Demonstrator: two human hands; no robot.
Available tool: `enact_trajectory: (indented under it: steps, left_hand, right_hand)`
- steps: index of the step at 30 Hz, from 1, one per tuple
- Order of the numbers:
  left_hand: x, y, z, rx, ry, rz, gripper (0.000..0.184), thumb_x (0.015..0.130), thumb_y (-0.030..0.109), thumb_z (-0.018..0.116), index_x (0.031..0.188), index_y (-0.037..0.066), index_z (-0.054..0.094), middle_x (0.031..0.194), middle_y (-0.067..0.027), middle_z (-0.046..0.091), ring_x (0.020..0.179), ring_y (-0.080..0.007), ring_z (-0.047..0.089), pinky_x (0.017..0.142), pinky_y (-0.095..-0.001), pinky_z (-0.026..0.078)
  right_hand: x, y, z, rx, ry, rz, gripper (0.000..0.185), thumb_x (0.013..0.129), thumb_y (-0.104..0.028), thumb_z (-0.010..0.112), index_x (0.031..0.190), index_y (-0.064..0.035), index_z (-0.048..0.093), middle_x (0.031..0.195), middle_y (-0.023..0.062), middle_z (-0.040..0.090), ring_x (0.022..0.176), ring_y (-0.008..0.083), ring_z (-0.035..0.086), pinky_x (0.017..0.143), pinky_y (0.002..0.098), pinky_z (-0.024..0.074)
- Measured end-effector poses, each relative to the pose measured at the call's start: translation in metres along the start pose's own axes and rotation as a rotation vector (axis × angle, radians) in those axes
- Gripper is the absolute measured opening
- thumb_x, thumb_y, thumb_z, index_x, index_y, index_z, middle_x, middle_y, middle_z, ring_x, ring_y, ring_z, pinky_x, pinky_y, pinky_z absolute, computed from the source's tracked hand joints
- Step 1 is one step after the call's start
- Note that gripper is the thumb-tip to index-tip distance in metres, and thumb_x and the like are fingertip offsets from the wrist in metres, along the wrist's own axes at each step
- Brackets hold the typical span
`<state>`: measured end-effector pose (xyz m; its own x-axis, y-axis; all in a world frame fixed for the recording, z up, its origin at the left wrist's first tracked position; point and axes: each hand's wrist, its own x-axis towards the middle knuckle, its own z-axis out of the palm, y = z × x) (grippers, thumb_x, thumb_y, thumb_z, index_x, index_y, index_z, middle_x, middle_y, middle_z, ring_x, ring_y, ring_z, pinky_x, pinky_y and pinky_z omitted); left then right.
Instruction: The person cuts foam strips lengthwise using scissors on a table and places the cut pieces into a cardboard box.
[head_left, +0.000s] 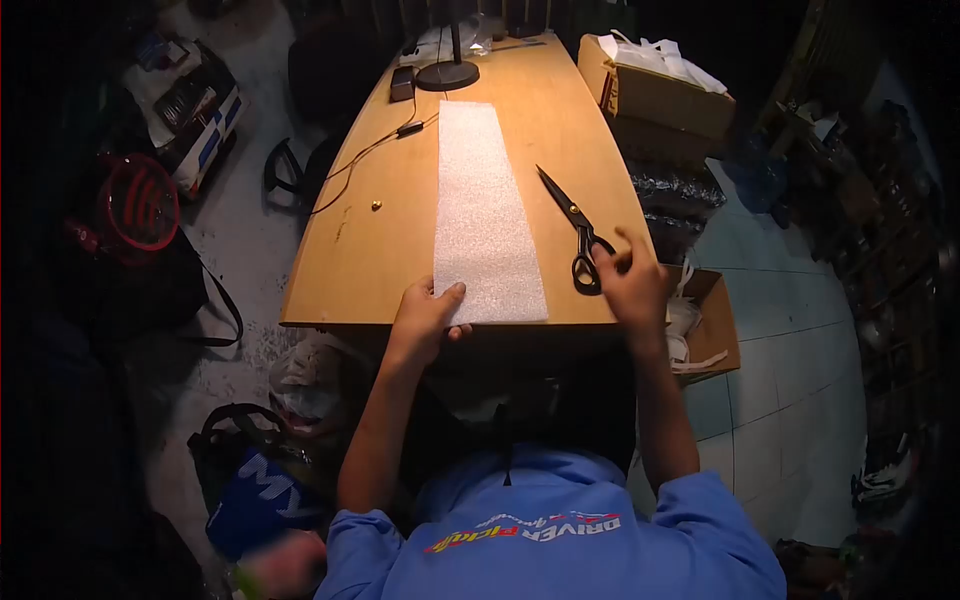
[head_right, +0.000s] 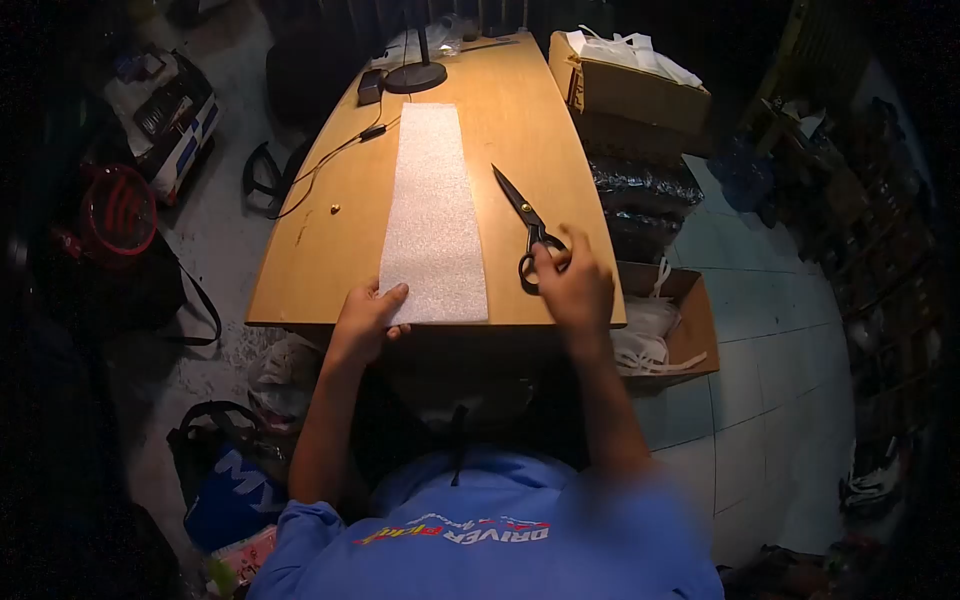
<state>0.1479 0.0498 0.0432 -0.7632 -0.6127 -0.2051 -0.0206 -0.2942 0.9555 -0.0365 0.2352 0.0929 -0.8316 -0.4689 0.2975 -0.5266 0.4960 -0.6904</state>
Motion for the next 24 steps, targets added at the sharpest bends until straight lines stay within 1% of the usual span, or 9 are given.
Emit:
enact_trajectory:
  steps: [1,4,7,11,12,15,17,22,24]
  left_hand:
    - [-0.001,0.0,0.0,-0.001,0.001,-0.002,0.03,0.091,0.015,0.058,0.111,-0.006,0.049,0.076,-0.0106,0.061,0.047,-0.0099,0.055,0.036,-0.0168,0.04]
    - [-0.001,0.002,0.002,0.019,-0.009,0.001,0.031,0.091,0.015,0.059,0.11,-0.007,0.048,0.075,-0.0105,0.061,0.046,-0.0097,0.054,0.035,-0.0171,0.04]
    - [0.002,0.0,0.008,0.066,-0.009,0.03,0.031,0.09,0.014,0.059,0.111,-0.007,0.048,0.074,-0.0104,0.06,0.045,-0.0096,0.053,0.034,-0.0175,0.039]
    - [0.006,0.002,0.018,0.024,-0.031,0.021,0.031,0.09,0.014,0.059,0.111,-0.007,0.048,0.073,-0.0102,0.059,0.045,-0.01,0.053,0.034,-0.0181,0.039]
    - [0.007,0.001,0.017,0.025,-0.035,0.022,0.031,0.09,0.014,0.059,0.111,-0.007,0.048,0.073,-0.0102,0.059,0.045,-0.0101,0.053,0.034,-0.0182,0.039]
    - [0.009,-0.003,0.017,0.025,-0.037,0.034,0.031,0.09,0.014,0.058,0.111,-0.006,0.048,0.073,-0.0101,0.059,0.045,-0.0101,0.053,0.033,-0.0184,0.038]
    - [0.01,-0.001,0.018,0.028,-0.041,0.043,0.03,0.091,0.013,0.058,0.112,-0.006,0.048,0.073,-0.0101,0.059,0.045,-0.0101,0.052,0.033,-0.0185,0.037]
    - [0.01,0.001,0.024,-0.043,-0.083,0.04,0.031,0.09,0.012,0.057,0.114,-0.006,0.047,0.074,-0.0098,0.06,0.045,-0.0099,0.052,0.033,-0.0186,0.037]
    - [0.01,0.0,0.023,-0.051,-0.092,0.036,0.032,0.09,0.011,0.058,0.114,-0.006,0.047,0.076,-0.0097,0.06,0.047,-0.0098,0.053,0.034,-0.0183,0.037]
  right_hand:
    - [0.016,0.015,0.005,-0.151,0.077,-0.128,0.05,0.08,-0.032,0.069,0.112,0.0033,0.056,0.085,0.0242,0.063,0.084,0.0329,0.065,0.069,0.0405,0.0517]
    - [0.046,0.041,0.017,-0.435,-0.229,-0.194,0.05,0.076,-0.035,0.07,0.104,0.0032,0.057,0.087,0.0245,0.062,0.084,0.0386,0.063,0.074,0.0421,0.0512]
    - [0.06,0.021,0.002,-0.381,-0.594,-0.125,0.061,0.07,-0.036,0.074,0.105,0.0103,0.055,0.099,0.029,0.059,0.087,0.0386,0.062,0.075,0.04,0.0508]
    - [0.048,0.018,0.014,-0.507,-0.382,-0.134,0.053,0.069,-0.039,0.072,0.095,0.0056,0.061,0.094,0.0259,0.056,0.089,0.04,0.059,0.082,0.0422,0.0483]
    - [0.051,0.015,0.013,-0.484,-0.426,-0.125,0.044,0.069,-0.035,0.07,0.087,0.0043,0.064,0.093,0.025,0.055,0.088,0.0396,0.059,0.082,0.0418,0.0485]
    - [0.043,0.003,0.014,-0.637,-0.274,-0.306,0.032,0.076,-0.023,0.062,0.089,0.0059,0.066,0.104,0.0262,0.056,0.101,0.0419,0.055,0.088,0.0447,0.0469]
    - [0.056,-0.003,0.021,-0.612,-0.503,-0.078,0.023,0.073,-0.012,0.057,0.085,0.0047,0.067,0.094,0.0249,0.063,0.087,0.0399,0.064,0.079,0.0425,0.0525]
    - [0.07,0.003,0.013,-0.667,-0.546,-0.175,0.025,0.066,-0.023,0.066,0.073,0.0002,0.071,0.076,0.0198,0.067,0.073,0.0318,0.068,0.067,0.0381,0.0545]
    - [0.08,0.008,0.006,-0.49,-0.636,-0.148,0.03,0.063,-0.03,0.07,0.069,-0.0005,0.07,0.068,0.018,0.066,0.064,0.029,0.067,0.06,0.0366,0.0536]
